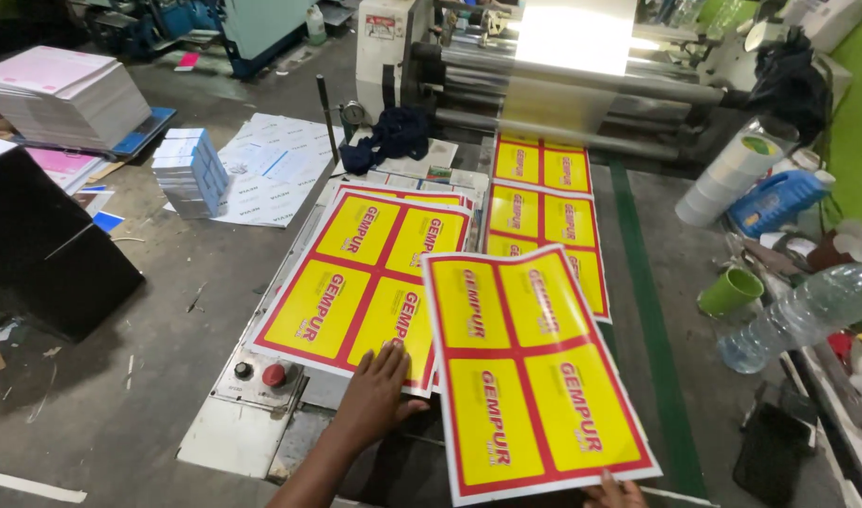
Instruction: The person repeatedly picks up yellow and red printed sheets from a pile on the left and places them onto a growing stack on the right. The sheets are handled one at a time and aligned by hand throughout the clip.
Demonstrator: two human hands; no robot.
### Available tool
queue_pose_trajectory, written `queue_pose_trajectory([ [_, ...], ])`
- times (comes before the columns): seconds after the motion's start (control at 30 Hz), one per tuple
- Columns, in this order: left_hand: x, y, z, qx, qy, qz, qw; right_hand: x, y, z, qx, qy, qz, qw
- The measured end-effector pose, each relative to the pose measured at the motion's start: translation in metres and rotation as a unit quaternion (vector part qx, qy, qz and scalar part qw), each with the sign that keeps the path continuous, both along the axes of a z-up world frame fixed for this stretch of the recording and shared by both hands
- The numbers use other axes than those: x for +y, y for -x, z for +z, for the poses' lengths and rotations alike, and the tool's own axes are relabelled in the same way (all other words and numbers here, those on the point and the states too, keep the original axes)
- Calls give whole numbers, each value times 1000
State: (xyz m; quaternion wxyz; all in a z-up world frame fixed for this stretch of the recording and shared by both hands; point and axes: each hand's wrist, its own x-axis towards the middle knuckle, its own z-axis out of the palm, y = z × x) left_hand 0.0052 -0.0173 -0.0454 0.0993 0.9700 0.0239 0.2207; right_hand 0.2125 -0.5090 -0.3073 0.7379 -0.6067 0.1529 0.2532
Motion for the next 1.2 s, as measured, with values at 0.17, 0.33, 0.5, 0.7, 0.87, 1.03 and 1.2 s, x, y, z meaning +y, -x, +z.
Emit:
queue_pose_trajectory([
  [0.17,19,6,-36,48,-41,-41,997,-3,22,7,3,22,-33,999],
  [0.33,27,7,-24,-12,18,-41,999,-8,42,13,4,50,-59,997],
  [0.5,9,12,45,-99,66,35,992,-11,73,12,14,79,-80,994],
  [0.7,-6,24,58,-69,68,59,994,40,95,84,-88,29,-155,984],
  [0.87,-6,32,49,-112,83,79,987,72,78,99,-107,7,-135,985],
  [1.03,-10,39,49,-172,101,78,977,101,30,99,-121,-25,-116,986],
  [1.2,-17,39,56,-156,119,94,976,129,-19,127,-106,-34,-93,989],
])
